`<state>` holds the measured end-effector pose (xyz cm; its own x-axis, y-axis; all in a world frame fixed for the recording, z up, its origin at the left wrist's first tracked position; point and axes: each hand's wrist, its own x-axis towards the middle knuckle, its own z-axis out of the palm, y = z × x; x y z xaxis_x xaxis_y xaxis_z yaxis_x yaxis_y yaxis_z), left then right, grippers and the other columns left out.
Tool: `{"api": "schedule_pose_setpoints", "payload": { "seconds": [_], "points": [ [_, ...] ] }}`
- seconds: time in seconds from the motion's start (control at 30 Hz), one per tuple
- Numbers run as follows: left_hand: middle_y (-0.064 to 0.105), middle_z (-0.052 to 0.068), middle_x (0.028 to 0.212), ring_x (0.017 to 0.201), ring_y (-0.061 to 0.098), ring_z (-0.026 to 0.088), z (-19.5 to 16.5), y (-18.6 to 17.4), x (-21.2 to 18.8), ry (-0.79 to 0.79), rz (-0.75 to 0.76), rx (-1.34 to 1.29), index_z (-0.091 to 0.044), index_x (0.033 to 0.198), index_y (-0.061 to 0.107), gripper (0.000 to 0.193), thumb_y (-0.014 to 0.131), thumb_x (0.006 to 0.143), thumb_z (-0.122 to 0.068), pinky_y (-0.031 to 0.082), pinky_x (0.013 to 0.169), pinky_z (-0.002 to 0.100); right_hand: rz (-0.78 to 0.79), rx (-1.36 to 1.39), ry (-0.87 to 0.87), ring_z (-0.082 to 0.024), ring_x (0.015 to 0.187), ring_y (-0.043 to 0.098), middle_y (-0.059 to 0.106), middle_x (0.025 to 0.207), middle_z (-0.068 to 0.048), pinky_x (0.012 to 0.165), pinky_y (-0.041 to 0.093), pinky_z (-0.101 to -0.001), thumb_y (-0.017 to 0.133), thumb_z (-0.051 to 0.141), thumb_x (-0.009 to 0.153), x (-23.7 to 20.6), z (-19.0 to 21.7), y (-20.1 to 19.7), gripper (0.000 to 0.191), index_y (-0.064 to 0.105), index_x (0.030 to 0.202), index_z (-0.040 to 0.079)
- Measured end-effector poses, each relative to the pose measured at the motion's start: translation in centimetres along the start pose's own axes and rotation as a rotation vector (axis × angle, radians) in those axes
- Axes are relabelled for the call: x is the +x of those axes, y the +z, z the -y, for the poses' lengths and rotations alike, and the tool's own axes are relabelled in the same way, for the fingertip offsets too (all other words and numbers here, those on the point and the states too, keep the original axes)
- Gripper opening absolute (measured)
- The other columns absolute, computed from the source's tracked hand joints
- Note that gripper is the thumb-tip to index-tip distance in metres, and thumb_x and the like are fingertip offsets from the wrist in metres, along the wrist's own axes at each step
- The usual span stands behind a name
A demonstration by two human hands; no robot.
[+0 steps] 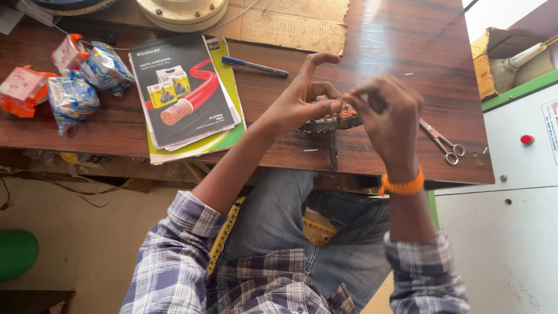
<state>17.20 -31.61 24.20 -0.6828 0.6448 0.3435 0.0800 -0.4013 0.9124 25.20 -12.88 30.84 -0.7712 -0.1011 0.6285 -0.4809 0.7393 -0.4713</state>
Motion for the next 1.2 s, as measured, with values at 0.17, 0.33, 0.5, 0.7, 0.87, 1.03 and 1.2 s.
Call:
{"api": "schedule_pose_setpoints", "payload": {
  "seconds": [0.17, 0.33, 0.5, 0.7, 0.87, 1.03, 1.2],
  "points": [
    [0.077, 0.002, 0.102, 0.099, 0.073, 0.009, -1.0, 0.0, -0.4, 0.122, 0.027, 0.392, -0.008, 0.133, 0.058, 0.045, 0.080, 0.096, -0.022, 0.051, 0.079, 0.025, -0.116, 0.170, 0.191, -0.004, 0.065, 0.042, 0.055, 0.075, 0.003, 0.057, 0.032, -0.0246, 0.084, 0.003, 0.093, -5.6, 1.9, 1.3, 0.014, 0.071, 0.090, 0.003],
    [0.075, 0.000, 0.105, 0.101, 0.074, 0.007, -1.7, 0.1, -0.3, 0.226, 0.059, 0.490, -0.005, 0.113, 0.065, 0.024, 0.077, 0.097, -0.018, 0.055, 0.080, 0.025, -0.203, 0.356, 0.366, 0.000, 0.066, 0.038, 0.052, 0.074, 0.009, 0.057, 0.029, -0.0221, 0.082, 0.003, 0.094, -8.7, 1.2, 3.6, 0.014, 0.069, 0.089, 0.002],
    [0.078, -0.002, 0.100, 0.093, 0.073, 0.007, -2.9, 1.1, -1.0, 0.115, -0.010, 0.557, -0.008, 0.112, 0.068, 0.020, 0.072, 0.097, -0.020, 0.052, 0.073, 0.025, -0.189, 0.505, 0.503, 0.002, 0.062, 0.038, 0.051, 0.069, 0.011, 0.053, 0.028, -0.0208, 0.079, 0.002, 0.093, -10.3, 0.5, 4.6, 0.011, 0.069, 0.088, 0.003],
    [0.073, 0.000, 0.098, 0.086, 0.064, 0.018, -3.6, 4.3, -2.9, 0.285, -0.159, 0.917, -0.012, 0.113, 0.070, 0.039, 0.083, 0.082, -0.030, 0.051, 0.077, 0.035, -0.203, 0.476, 0.514, 0.002, 0.064, 0.037, 0.053, 0.072, 0.011, 0.053, 0.026, -0.0214, 0.077, 0.001, 0.093, -11.3, -1.2, 4.5, 0.014, 0.066, 0.085, 0.004],
    [0.068, -0.005, 0.115, 0.103, 0.059, 0.021, -0.7, 7.8, -3.9, 0.351, -0.426, 1.236, -0.021, 0.119, 0.073, 0.037, 0.081, 0.083, -0.028, 0.052, 0.093, 0.037, -0.279, 0.517, 0.508, 0.003, 0.067, 0.043, 0.057, 0.078, 0.010, 0.056, 0.034, -0.0186, 0.078, 0.000, 0.093, -10.9, -2.9, 2.5, 0.014, 0.065, 0.088, 0.005],
    [0.074, -0.007, 0.118, 0.094, 0.060, 0.019, 1.1, 6.4, -3.3, 0.454, -0.343, 1.221, -0.023, 0.121, 0.073, 0.038, 0.084, 0.086, -0.031, 0.051, 0.088, 0.037, -0.252, 0.370, 0.342, 0.002, 0.071, 0.047, 0.060, 0.082, 0.007, 0.061, 0.038, -0.0194, 0.080, -0.001, 0.097, -9.2, -2.9, 0.0, 0.011, 0.070, 0.094, 0.003],
    [0.077, -0.008, 0.115, 0.095, 0.062, 0.018, 0.3, 4.0, -3.7, 0.402, -0.272, 1.160, -0.025, 0.121, 0.074, 0.039, 0.084, 0.084, -0.032, 0.053, 0.089, 0.035, -0.145, 0.249, 0.199, 0.000, 0.068, 0.046, 0.061, 0.084, 0.003, 0.056, 0.035, -0.0236, 0.083, -0.002, 0.095, -6.7, -1.2, -0.6, 0.011, 0.073, 0.093, 0.003]
  ]
}}
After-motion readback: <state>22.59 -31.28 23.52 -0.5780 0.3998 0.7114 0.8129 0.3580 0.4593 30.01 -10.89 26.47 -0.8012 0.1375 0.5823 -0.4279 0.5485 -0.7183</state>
